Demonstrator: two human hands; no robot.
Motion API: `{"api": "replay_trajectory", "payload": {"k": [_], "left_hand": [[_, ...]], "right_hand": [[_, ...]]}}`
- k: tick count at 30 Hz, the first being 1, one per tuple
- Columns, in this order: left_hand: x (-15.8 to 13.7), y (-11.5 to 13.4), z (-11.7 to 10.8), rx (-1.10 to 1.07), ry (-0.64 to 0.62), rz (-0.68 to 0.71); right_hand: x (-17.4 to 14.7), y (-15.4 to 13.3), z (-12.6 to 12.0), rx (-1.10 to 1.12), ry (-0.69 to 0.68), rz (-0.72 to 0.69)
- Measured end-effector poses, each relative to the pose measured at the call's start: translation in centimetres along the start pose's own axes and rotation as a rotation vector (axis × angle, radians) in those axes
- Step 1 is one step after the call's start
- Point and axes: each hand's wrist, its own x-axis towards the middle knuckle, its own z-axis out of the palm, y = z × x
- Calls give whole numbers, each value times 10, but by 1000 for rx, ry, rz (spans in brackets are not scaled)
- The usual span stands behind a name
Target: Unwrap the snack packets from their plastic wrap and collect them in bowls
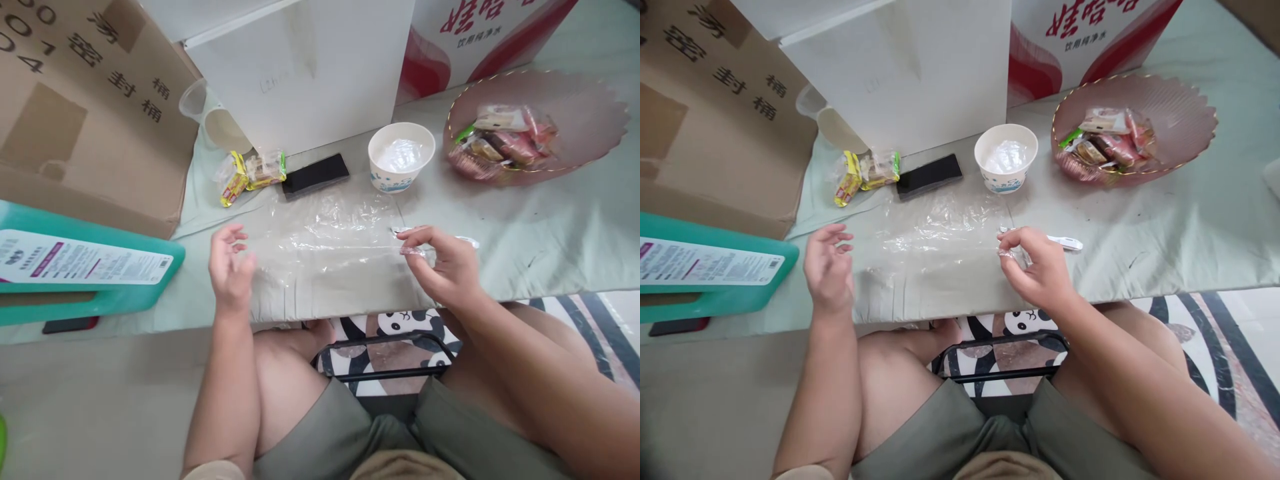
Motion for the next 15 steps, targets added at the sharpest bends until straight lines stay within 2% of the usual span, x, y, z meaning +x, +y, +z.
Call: {"api": "replay_trajectory", "payload": {"k": [1,3,5,6,8,12,15], "left_hand": [[-6,6,0,96,-164,151],[-18,21,5,329,-507,292],[-29,33,14,516,-660,326],[-33,37,19,574,-666,339],[-37,39,26,622,-582,371],[-32,31,28,519,-285,379],[-26,25,23,399,-146,309]], "right_hand": [[0,0,1,-6,-14,-10],[-1,1,3,-37,-34,-25],[0,2,5,-79,-34,-11],[0,3,6,-91,-27,8],[1,4,8,-79,-14,61],[4,5,9,42,16,182],[5,9,8,194,64,230]]}}
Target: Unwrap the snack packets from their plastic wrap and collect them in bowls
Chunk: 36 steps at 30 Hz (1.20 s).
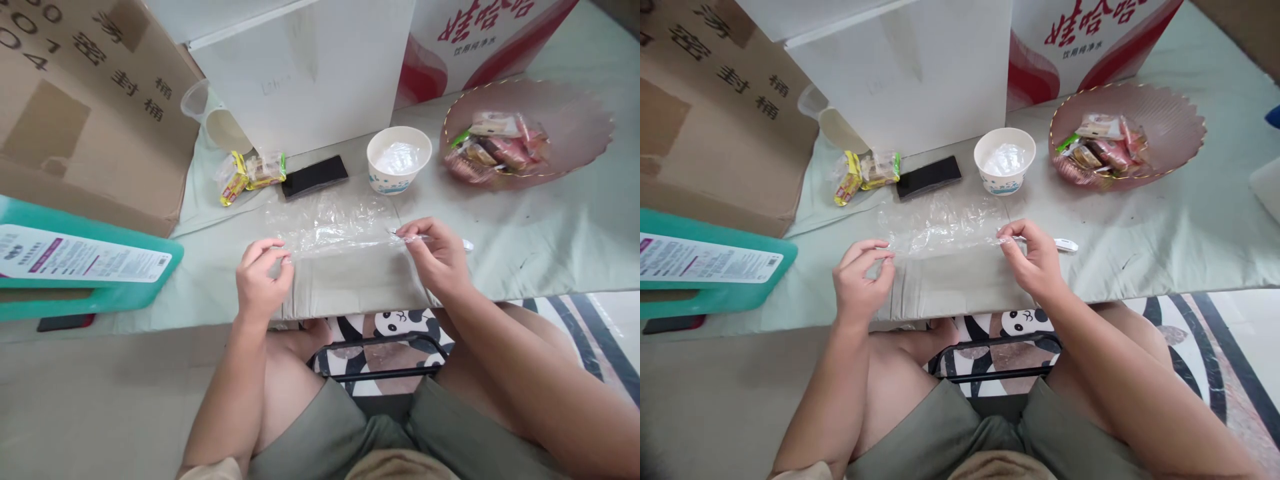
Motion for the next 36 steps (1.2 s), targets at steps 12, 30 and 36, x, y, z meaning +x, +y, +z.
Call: {"api": "replay_trajectory", "payload": {"k": [12,30,36], "left_hand": [[3,-26,-2,-190,-97,-151],[24,-19,13,-794,201,-775],[23,-18,12,-806,135,-786]], "right_hand": [[1,6,1,33,-49,-35],[4,-2,3,-40,-3,113],[9,0,3,163,60,301]]}}
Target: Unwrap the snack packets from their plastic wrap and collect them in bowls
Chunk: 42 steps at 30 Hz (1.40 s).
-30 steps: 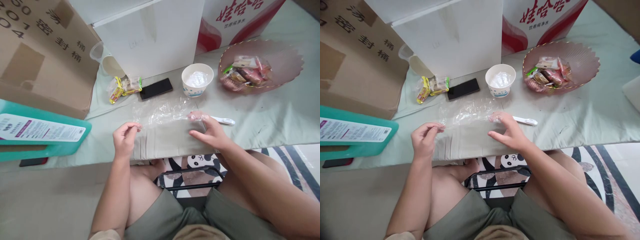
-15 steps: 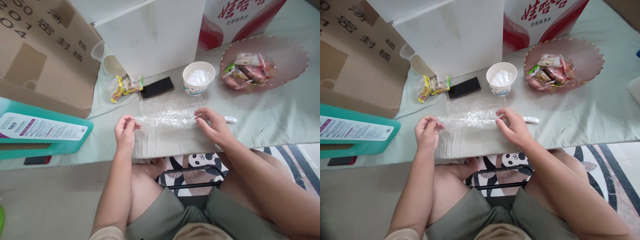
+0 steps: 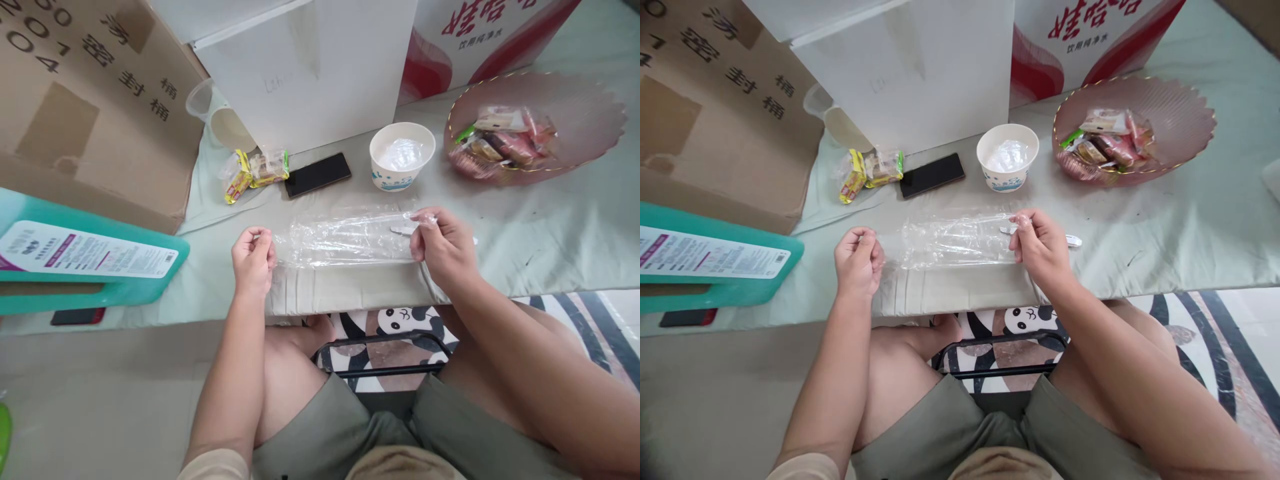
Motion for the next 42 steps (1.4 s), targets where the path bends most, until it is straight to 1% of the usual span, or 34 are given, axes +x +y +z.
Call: {"api": "replay_trajectory", "payload": {"k": [3,7,9,11,13,14,16,18,20,22,26,30,32,35,38,40,42], "left_hand": [[0,-1,2,34,-2,-44],[3,-3,6,50,2,-33],[4,-3,5,23,-23,-38],[5,-1,3,6,-112,-109],[4,2,0,29,-223,-226],[4,4,-1,48,-254,-276],[3,5,-1,66,-250,-330],[3,5,1,57,-200,-336],[4,5,3,69,-169,-316],[4,3,4,144,-168,-282],[4,-3,0,328,-200,-208],[2,-9,-3,531,-173,-56],[1,-10,-3,639,-172,2],[0,-10,-1,794,-166,64],[0,-10,1,910,-150,127],[2,-12,1,959,-145,151],[5,-14,0,967,-113,179]], "right_hand": [[0,-2,-2,-70,16,20],[-1,-5,-5,-258,43,-2],[1,-5,-6,-286,68,17],[5,-3,-8,-264,117,48],[9,-1,-9,-223,162,73],[11,0,-10,-210,175,83],[14,2,-11,-215,185,98],[15,3,-12,-260,184,102],[15,3,-13,-321,176,93],[15,5,-15,-393,168,53],[18,13,-20,-577,182,-104],[26,23,-23,-719,204,-229],[30,27,-22,-757,211,-244],[36,30,-21,-803,200,-226],[36,25,-22,-840,209,-252],[30,16,-23,-849,263,-332],[18,5,-21,-836,297,-447]]}}
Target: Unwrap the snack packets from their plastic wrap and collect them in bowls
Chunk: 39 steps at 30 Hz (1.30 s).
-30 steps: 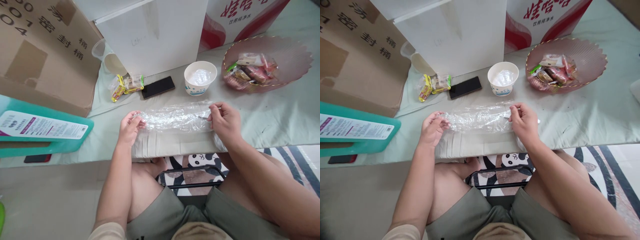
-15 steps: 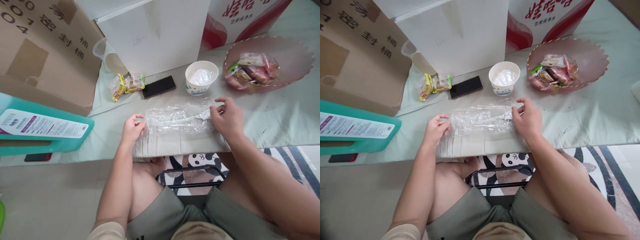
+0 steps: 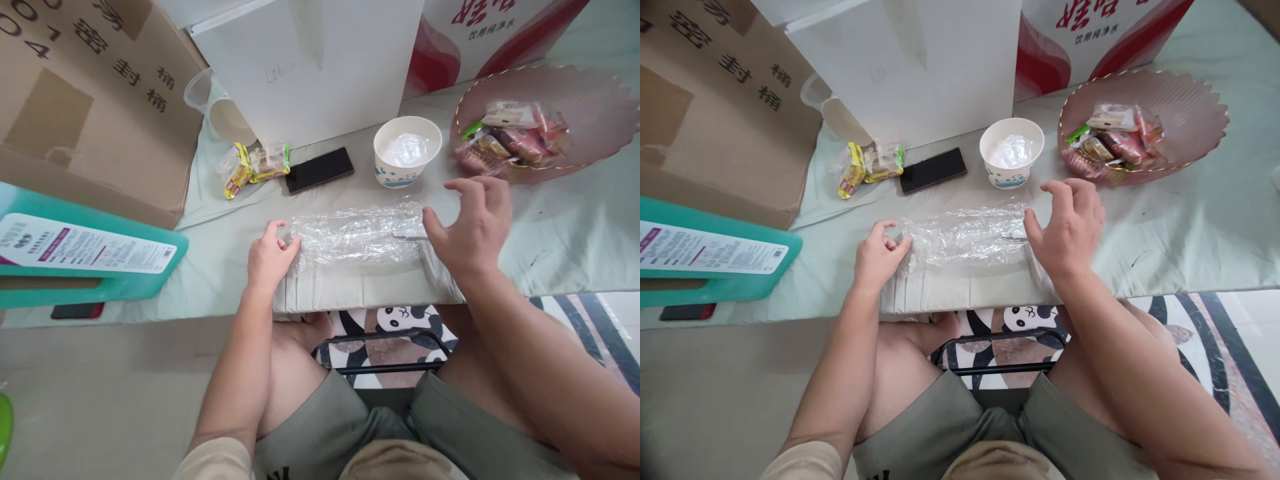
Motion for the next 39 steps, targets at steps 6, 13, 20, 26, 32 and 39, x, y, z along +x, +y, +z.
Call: {"api": "replay_trajectory", "payload": {"k": [6,13,20,26,32,39], "left_hand": [[-10,1,-6,-74,464,280],[-63,54,29,248,-162,658],[-59,52,37,354,-398,549],[-39,38,29,277,-223,514],[-31,30,25,303,-138,373],[-35,33,23,322,-230,363]], "right_hand": [[-38,-40,-6,203,-380,-521],[-62,-44,12,-87,-706,-527],[-57,-45,6,-121,-680,-530],[-54,-54,-9,-169,-696,-469],[-63,-69,-30,-32,-842,-501],[-57,-56,-23,304,-687,-331]]}}
